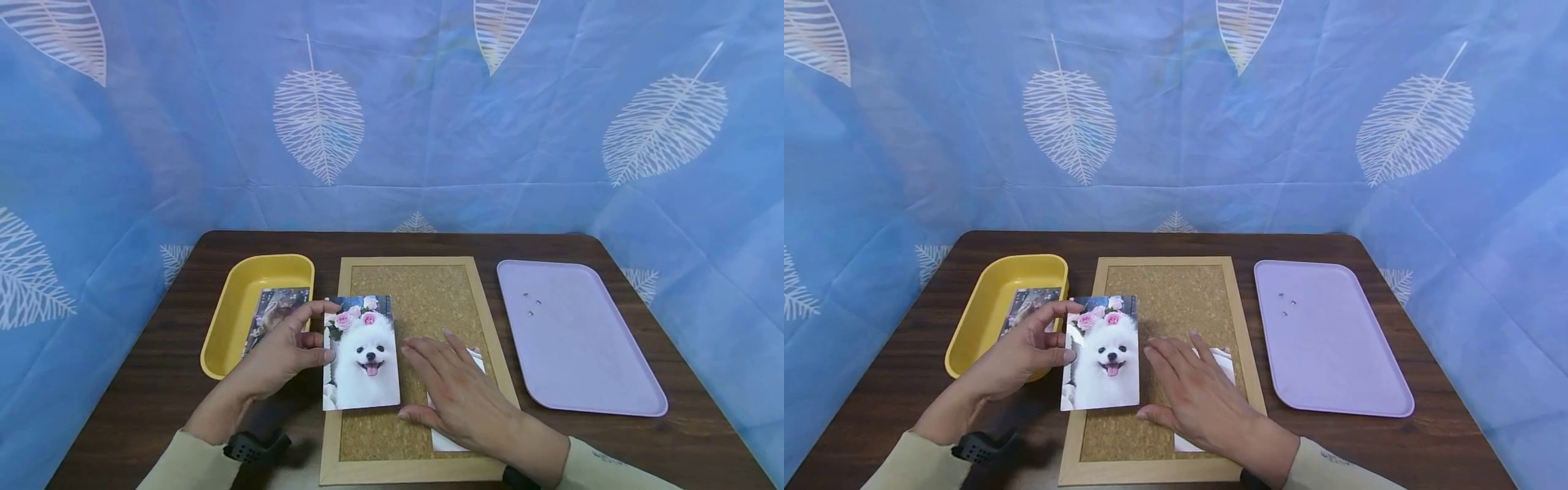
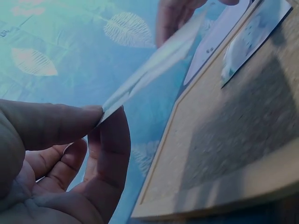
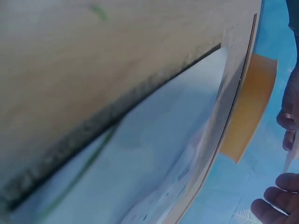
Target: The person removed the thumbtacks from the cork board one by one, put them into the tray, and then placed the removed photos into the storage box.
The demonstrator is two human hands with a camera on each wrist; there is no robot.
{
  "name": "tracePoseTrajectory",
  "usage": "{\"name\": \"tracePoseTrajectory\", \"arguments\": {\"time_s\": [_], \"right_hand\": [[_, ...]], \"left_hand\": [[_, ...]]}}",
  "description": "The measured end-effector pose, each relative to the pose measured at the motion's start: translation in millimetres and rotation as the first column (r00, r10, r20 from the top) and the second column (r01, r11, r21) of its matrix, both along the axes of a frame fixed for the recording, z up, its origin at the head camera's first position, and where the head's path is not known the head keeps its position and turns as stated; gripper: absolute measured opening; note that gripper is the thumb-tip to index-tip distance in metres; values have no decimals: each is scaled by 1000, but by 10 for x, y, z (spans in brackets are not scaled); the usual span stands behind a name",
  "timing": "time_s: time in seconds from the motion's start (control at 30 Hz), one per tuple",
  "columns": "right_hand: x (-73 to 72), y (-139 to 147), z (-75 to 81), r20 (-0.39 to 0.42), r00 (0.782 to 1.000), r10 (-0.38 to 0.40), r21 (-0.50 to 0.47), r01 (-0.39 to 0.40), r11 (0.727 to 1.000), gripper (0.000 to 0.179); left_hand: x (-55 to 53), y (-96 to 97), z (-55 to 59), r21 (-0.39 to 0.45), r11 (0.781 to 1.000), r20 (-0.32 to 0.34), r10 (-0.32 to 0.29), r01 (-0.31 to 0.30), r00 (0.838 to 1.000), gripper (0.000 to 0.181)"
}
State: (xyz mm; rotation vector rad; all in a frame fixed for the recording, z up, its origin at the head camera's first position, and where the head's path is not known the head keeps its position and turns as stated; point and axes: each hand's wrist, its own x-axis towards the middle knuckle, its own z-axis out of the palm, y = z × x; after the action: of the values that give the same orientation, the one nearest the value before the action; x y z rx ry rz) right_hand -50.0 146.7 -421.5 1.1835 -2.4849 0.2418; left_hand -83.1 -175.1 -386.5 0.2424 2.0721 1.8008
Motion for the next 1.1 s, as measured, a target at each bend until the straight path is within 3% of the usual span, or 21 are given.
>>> {"name": "tracePoseTrajectory", "arguments": {"time_s": [0.17, 0.33, 0.53, 0.67, 0.83, 0.97, 1.1], "right_hand": [[2, -25, -58, 95, 995, -41, 119, 30, 992, 91], [25, -14, -108, 255, 963, -85, 262, 15, 965, 99], [36, -21, -123, 314, 944, -105, 349, -12, 937, 104], [34, -21, -123, 337, 934, -114, 369, -20, 929, 104], [30, -20, -126, 359, 926, -119, 380, -28, 925, 104], [34, -19, -126, 379, 915, -138, 394, -25, 919, 104], [39, -12, -118, 388, 909, -149, 398, -20, 917, 105]], "left_hand": [[-4, -200, 117, -24, 999, -27, 30, -31, 999, 68], [-14, -503, 299, -45, 995, -58, 89, -92, 994, 73], [-103, -970, 461, -122, 982, -136, 130, -147, 982, 74], [-197, -1312, 445, -78, 988, -160, 118, -132, 980, 72], [-319, -1676, 372, -2, 995, -114, 100, -101, 988, 69], [-402, -1800, 292, -87, 992, -89, 81, -89, 993, 68], [-460, -1788, 213, -236, 969, -55, 65, -77, 996, 75]]}}
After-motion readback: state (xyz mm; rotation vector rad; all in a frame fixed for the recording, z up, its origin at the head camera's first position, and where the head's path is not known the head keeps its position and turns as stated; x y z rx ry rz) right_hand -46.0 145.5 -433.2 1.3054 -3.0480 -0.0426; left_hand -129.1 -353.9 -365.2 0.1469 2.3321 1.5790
